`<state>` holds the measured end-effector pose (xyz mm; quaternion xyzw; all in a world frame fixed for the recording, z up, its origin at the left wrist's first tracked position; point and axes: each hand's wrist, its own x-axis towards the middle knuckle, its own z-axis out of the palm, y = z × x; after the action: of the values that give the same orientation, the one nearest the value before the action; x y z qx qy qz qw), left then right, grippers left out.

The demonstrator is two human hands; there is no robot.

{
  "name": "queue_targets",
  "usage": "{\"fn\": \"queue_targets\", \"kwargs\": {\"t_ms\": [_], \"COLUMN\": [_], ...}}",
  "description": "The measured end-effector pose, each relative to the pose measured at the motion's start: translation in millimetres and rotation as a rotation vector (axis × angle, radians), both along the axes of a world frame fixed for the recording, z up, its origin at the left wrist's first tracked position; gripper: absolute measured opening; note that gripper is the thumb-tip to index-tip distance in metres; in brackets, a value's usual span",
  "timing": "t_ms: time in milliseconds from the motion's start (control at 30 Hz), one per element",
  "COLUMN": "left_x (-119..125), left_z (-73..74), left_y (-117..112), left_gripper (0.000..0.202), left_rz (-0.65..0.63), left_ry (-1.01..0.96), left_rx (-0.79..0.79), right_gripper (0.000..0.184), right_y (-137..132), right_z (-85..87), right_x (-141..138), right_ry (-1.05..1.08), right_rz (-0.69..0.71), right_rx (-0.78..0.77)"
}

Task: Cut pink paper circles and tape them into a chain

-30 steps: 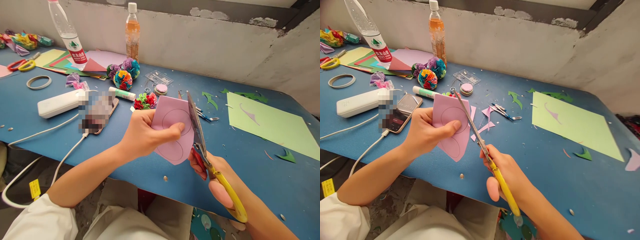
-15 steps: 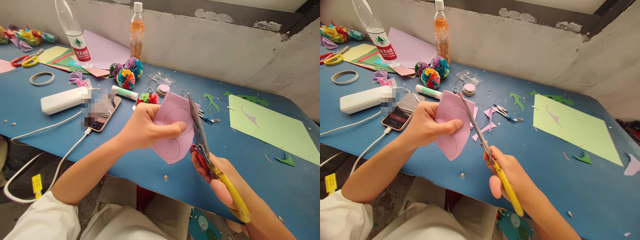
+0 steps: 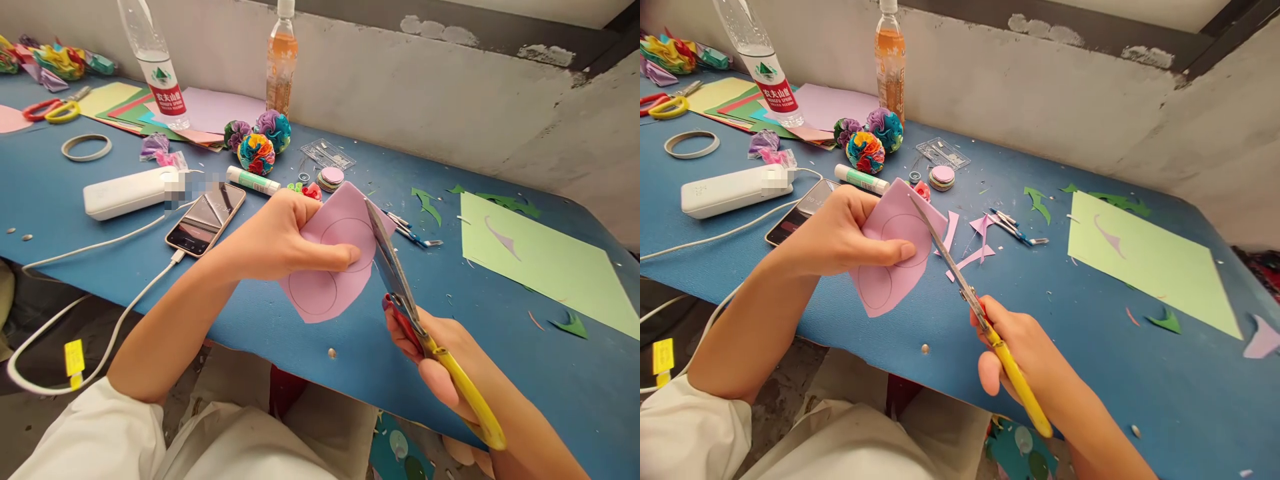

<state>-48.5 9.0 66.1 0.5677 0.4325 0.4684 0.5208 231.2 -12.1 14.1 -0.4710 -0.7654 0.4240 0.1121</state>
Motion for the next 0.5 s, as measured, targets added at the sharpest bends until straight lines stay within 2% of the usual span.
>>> {"fn": "queue_targets", "kwargs": {"t_ms": [167, 267, 400, 500], "left_x": [-5.2, -8.0, -8.3, -5.7], "left_z": [-1.1, -0.9, -1.0, -1.6], "left_y": [1.4, 2.0, 1.2, -0.3], "left_gripper": [0.025, 0.026, 0.025, 0.026], "left_rz": [0.001, -0.014, -0.055, -0.127], "left_ry": [0.008, 0.030, 0.058, 0.091], "left_rx": [-0.024, -0.037, -0.034, -0.050], "right_gripper": [0.034, 0.033, 0.052, 0.078], "right_y": [-0.3, 1.6, 4.6, 4.4], "right_z": [2.9, 3.0, 1.4, -1.0], "right_x": [-2.0, -2.9, -7.0, -9.9], "right_ry": [-0.029, 0.003, 0.026, 0.061], "right_rz": [-0.006, 0.028, 0.018, 0.050], "right_rx": [0.017, 0.003, -0.077, -0.018]}}
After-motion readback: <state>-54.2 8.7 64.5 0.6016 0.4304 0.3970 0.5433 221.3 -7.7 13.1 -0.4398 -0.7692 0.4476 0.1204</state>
